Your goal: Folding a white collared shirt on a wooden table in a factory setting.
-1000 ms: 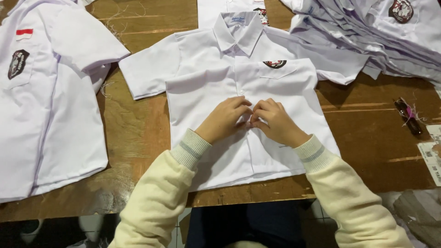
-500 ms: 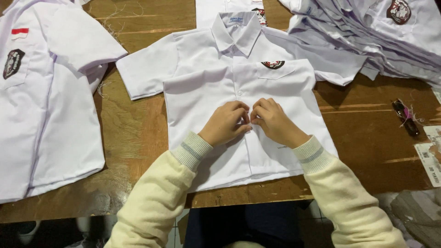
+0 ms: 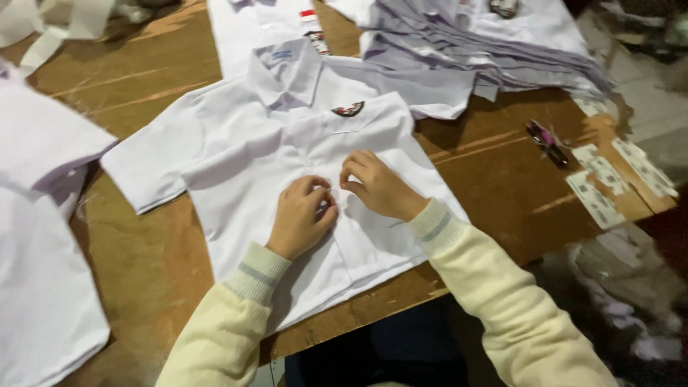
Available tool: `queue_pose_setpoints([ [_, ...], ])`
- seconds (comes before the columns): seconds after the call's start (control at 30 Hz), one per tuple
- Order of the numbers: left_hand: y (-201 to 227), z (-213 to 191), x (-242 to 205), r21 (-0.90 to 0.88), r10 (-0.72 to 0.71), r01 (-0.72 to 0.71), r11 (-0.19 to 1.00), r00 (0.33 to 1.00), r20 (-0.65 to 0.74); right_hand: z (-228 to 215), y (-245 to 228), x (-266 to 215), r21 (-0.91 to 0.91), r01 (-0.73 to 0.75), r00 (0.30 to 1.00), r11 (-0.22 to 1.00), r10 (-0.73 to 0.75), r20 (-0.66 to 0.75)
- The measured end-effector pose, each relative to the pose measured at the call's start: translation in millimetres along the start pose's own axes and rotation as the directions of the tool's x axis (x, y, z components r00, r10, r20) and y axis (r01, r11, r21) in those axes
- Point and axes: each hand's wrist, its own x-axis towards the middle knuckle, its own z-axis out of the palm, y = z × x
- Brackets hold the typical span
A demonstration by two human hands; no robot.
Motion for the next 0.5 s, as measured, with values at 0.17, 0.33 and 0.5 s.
queue_pose_setpoints([
  [0.17,7.0,-6.0,-1.8,0.064,0.070,-0.072,0.995,0.997,0.035,-44.0,22.3,-8.9,-0.168,-0.187,0.944,0.968,0.130,-0.304],
  [0.33,-10.3,9.2,-4.5,0.185,0.130,-0.139,0.973,0.990,0.059,-106.8,51.7,-54.0,-0.284,-0.513,0.710,0.810,0.215,-0.670],
  [0.5,-15.0,13.6,-4.4,0.325,0.216,-0.224,0.919,0.975,0.061,-156.4,112.4,-139.4,-0.308,-0.925,0.378,0.221,0.596,-0.709],
])
